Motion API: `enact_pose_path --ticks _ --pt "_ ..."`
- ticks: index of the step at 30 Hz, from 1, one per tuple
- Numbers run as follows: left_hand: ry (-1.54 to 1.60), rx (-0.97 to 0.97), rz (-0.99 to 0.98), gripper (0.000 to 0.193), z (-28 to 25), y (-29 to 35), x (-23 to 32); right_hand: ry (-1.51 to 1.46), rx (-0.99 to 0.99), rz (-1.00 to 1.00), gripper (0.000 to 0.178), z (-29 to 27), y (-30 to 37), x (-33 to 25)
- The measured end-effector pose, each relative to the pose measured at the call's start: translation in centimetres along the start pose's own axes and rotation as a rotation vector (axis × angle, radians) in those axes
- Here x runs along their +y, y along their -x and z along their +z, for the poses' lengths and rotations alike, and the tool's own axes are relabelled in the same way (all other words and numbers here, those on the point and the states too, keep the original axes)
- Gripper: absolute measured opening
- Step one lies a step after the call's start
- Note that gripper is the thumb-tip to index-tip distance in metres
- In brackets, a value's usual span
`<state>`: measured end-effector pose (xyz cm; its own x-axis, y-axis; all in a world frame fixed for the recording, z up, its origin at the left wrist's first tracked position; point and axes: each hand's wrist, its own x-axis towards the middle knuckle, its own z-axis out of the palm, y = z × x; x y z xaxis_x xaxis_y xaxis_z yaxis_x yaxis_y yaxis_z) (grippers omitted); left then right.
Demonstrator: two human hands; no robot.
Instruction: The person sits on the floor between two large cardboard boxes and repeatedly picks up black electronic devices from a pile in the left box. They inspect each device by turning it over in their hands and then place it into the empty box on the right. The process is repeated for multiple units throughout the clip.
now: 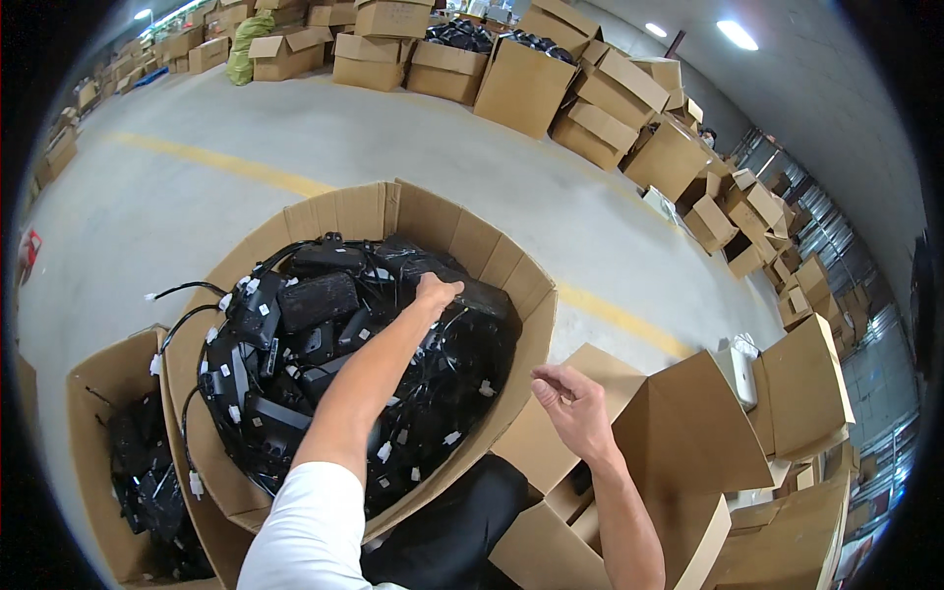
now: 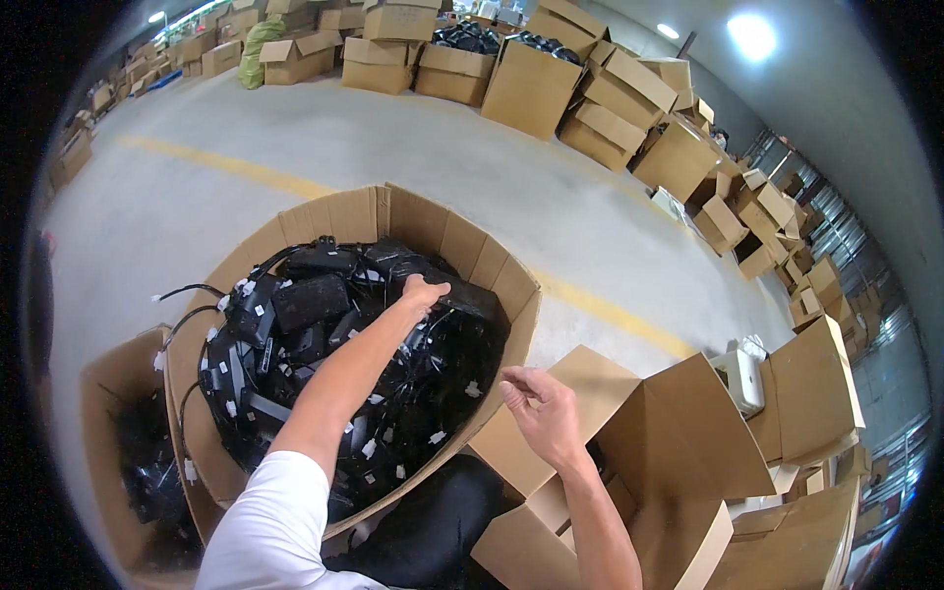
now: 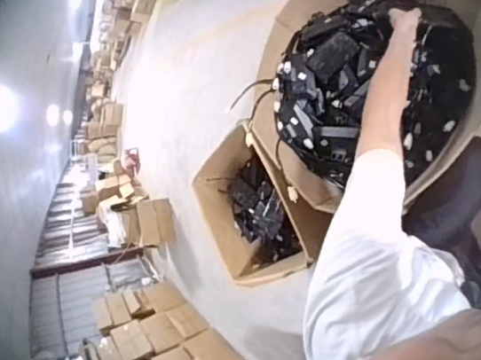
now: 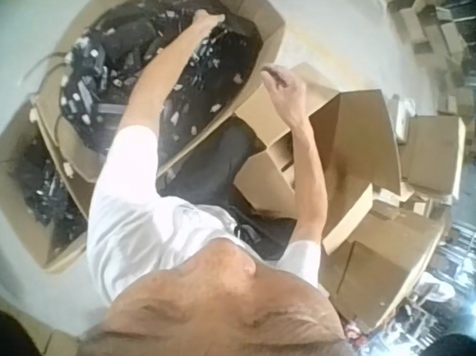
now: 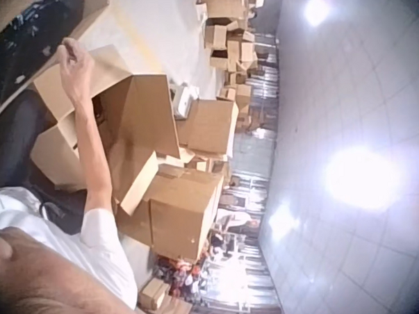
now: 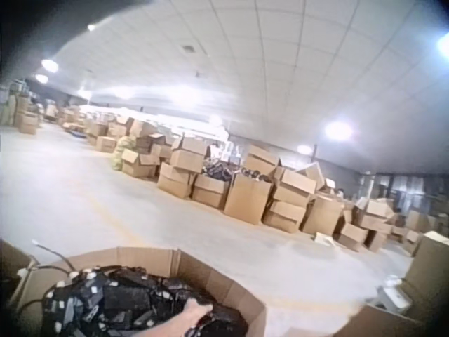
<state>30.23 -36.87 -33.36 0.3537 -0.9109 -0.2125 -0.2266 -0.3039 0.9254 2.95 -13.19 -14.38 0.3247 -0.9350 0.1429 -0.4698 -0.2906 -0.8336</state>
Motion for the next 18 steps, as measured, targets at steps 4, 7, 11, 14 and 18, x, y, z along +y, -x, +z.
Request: enact_pose_path --ticks 4,7,11,14,18 --pt "0.506 -0.72 0.135 0.043 2.6 10.8 8.6 0.005 0.339 0.047 0.064 -4.5 1.8 3.9" --pt "0.521 -0.752 0.545 0.049 -0.3 17.5 13.0 -0.317 0.354 -0.116 0.063 -3.4 -0.7 1.5" --pt "0.452 -0.954 0.571 0.035 -6.1 14.4 13.4 -0.539 0.294 0.212 0.033 -2.4 0.9 -1.1" --pt "-0.488 -0.013 0.924 0.046 -14.8 4.3 7.4 -0.6 0.427 0.209 0.024 -4.3 4.5 -0.9" --pt "-0.907 -0.066 0.546 0.056 -26.1 -2.9 -3.7 -0.756 0.506 0.155 0.033 -8.1 9.3 2.7"
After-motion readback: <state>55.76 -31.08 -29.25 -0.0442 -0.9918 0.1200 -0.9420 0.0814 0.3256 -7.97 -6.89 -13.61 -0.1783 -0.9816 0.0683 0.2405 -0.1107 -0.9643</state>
